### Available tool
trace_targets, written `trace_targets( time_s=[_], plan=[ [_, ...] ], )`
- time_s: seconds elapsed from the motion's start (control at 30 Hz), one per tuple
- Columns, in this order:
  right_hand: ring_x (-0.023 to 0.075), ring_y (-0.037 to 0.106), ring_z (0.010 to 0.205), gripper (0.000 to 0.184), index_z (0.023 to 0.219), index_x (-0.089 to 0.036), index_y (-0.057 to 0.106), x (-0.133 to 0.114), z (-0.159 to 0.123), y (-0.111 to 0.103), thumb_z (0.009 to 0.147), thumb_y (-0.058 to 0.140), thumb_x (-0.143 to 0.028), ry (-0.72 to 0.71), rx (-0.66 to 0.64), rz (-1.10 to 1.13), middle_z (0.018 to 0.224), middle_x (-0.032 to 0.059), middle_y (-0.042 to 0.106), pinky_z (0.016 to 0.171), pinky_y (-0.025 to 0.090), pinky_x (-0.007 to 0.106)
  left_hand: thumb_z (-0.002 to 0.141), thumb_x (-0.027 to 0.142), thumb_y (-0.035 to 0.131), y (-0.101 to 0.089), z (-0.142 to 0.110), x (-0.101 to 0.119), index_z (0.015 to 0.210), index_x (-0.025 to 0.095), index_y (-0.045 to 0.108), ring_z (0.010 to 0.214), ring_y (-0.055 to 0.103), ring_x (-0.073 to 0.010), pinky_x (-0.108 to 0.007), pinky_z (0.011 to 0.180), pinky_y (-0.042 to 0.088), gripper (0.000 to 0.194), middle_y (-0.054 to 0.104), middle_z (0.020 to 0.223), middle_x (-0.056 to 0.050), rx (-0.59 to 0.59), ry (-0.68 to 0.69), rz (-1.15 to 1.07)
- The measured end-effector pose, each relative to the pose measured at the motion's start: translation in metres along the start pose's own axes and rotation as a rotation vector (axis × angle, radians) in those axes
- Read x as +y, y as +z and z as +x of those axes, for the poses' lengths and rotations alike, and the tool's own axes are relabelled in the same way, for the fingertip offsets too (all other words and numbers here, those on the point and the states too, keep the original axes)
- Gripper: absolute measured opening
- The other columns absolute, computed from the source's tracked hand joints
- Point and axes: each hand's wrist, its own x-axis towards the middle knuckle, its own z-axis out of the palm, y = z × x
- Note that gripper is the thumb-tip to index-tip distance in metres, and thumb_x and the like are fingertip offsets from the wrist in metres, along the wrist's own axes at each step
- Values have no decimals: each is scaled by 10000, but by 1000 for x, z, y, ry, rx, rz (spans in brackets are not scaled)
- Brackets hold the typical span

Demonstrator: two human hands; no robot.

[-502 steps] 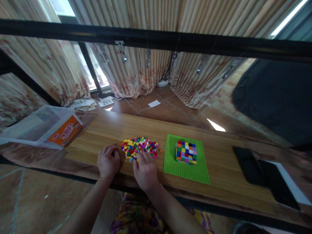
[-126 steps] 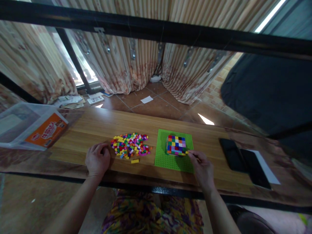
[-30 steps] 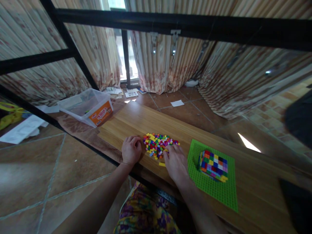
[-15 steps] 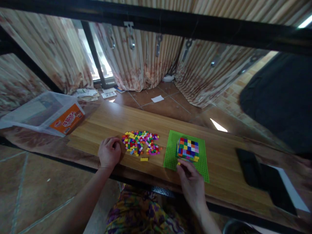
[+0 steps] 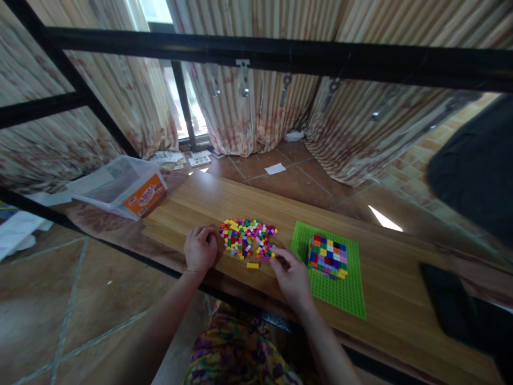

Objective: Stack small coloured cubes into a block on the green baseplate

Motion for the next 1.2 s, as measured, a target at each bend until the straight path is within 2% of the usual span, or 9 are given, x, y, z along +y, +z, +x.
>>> trace_targets(
  time_s=[0.13,0.27,0.4,0.53,0.67,0.8,0.9,1.07,1.2],
  plan=[
    [171,653,760,231,958,-219,721,1,13,12,803,585,-323,-9,-37,-48,870,42,704,712,532,310,816,185,509,2,-2,-1,817,224,696,904,619,-231,-358,847,493,191,699,905,-57,0,-8,-17],
    [177,664,765,240,967,-213,716,0,17,16,819,577,-342,2,-35,-45,876,47,715,734,540,323,813,178,514,2,-2,0,823,218,696,900,615,-231,-358,841,498,187,698,908,-59,7,-14,-23],
    [186,679,772,259,977,-198,698,1,14,17,830,599,-386,57,-23,28,879,61,718,737,551,335,812,173,513,2,-3,-1,830,215,694,906,616,-230,-359,845,497,186,699,911,-62,5,-9,-26],
    [181,675,779,267,977,-189,685,4,4,14,841,598,-402,39,35,44,894,64,716,737,553,333,813,180,513,3,-3,-2,833,219,696,914,623,-231,-360,842,496,188,698,912,-64,6,-22,-29],
    [179,655,800,216,926,-195,685,3,-1,10,870,554,-357,-80,73,-195,908,71,704,743,528,316,819,190,509,2,-2,-1,827,218,700,906,625,-232,-362,844,493,193,700,910,-62,7,-19,-23],
    [187,626,813,187,864,-209,672,3,-1,13,892,496,-265,-186,39,-518,873,66,673,758,485,310,825,184,509,2,-2,0,823,219,700,915,623,-231,-357,841,494,195,703,922,-59,13,-29,-26],
    [194,623,833,181,876,-209,666,5,0,17,897,488,-236,-212,-2,-595,896,67,667,754,471,307,825,177,508,2,-2,0,827,219,698,918,618,-232,-359,852,492,195,702,928,-59,8,-27,-26],
    [200,632,808,166,863,-204,690,7,-1,11,889,542,-274,-194,-10,-543,866,63,683,757,475,324,825,178,513,2,-3,1,826,218,697,920,616,-231,-357,845,494,188,701,921,-60,13,-36,-27],
    [194,664,832,182,894,-216,715,3,-8,0,884,569,-324,-145,38,-327,898,57,716,793,504,331,823,177,512,1,-2,1,820,222,697,914,621,-226,-347,842,489,190,699,917,-56,14,-29,-28]
  ],
)
